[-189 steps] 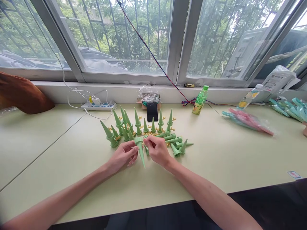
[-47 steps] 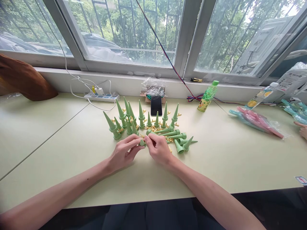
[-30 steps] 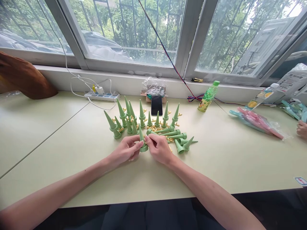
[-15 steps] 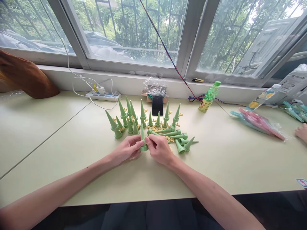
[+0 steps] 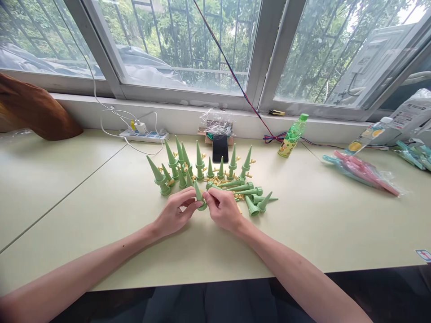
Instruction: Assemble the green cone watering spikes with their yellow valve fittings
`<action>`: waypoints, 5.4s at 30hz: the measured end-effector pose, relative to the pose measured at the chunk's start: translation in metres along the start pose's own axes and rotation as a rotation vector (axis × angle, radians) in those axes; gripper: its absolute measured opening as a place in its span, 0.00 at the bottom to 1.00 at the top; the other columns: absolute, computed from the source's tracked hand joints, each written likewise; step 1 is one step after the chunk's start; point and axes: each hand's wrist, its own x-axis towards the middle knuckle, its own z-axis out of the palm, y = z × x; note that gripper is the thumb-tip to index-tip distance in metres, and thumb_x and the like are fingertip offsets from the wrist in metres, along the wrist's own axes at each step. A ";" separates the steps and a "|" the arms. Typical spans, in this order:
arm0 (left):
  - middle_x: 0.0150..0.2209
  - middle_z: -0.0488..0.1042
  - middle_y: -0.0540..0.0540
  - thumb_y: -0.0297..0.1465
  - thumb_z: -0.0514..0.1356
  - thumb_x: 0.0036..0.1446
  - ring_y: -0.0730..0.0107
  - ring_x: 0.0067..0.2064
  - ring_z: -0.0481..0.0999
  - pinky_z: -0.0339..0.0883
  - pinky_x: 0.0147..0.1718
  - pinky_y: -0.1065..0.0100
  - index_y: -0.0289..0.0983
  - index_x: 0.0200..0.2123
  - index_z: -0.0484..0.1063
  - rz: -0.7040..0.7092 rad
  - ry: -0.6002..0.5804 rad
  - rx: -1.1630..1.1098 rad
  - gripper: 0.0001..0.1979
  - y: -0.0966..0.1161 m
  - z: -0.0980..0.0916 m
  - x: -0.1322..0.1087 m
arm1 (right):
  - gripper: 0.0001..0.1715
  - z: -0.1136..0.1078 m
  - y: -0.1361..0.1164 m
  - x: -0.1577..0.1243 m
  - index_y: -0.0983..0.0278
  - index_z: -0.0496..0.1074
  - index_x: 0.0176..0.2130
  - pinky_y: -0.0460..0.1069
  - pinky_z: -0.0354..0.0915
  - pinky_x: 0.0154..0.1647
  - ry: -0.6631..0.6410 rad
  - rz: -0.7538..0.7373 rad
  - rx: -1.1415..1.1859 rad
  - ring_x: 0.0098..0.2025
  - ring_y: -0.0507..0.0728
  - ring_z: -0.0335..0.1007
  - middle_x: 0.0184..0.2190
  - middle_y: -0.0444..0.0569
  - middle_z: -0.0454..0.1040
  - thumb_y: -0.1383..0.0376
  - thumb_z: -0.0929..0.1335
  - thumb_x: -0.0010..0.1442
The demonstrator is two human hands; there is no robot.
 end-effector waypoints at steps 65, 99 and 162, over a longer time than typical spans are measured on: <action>0.22 0.65 0.53 0.34 0.57 0.60 0.77 0.22 0.60 0.56 0.23 0.71 0.36 0.33 0.70 -0.293 0.109 0.194 0.07 0.000 -0.008 0.007 | 0.06 -0.007 0.000 0.007 0.62 0.67 0.37 0.46 0.56 0.26 0.147 0.039 -0.148 0.21 0.49 0.56 0.20 0.38 0.61 0.63 0.63 0.66; 0.29 0.69 0.53 0.37 0.56 0.61 0.78 0.19 0.62 0.59 0.23 0.71 0.39 0.36 0.67 -0.313 0.290 0.291 0.07 0.006 -0.004 0.005 | 0.11 0.010 0.001 0.007 0.60 0.75 0.44 0.62 0.54 0.55 -0.157 -0.183 -0.572 0.53 0.64 0.59 0.44 0.52 0.75 0.69 0.64 0.65; 0.33 0.71 0.51 0.35 0.59 0.57 0.77 0.22 0.64 0.62 0.25 0.71 0.38 0.37 0.66 -0.357 0.297 0.311 0.07 0.002 -0.004 0.004 | 0.08 -0.001 -0.002 0.010 0.61 0.69 0.42 0.54 0.65 0.47 0.213 -0.078 -0.211 0.45 0.59 0.66 0.39 0.50 0.74 0.68 0.61 0.68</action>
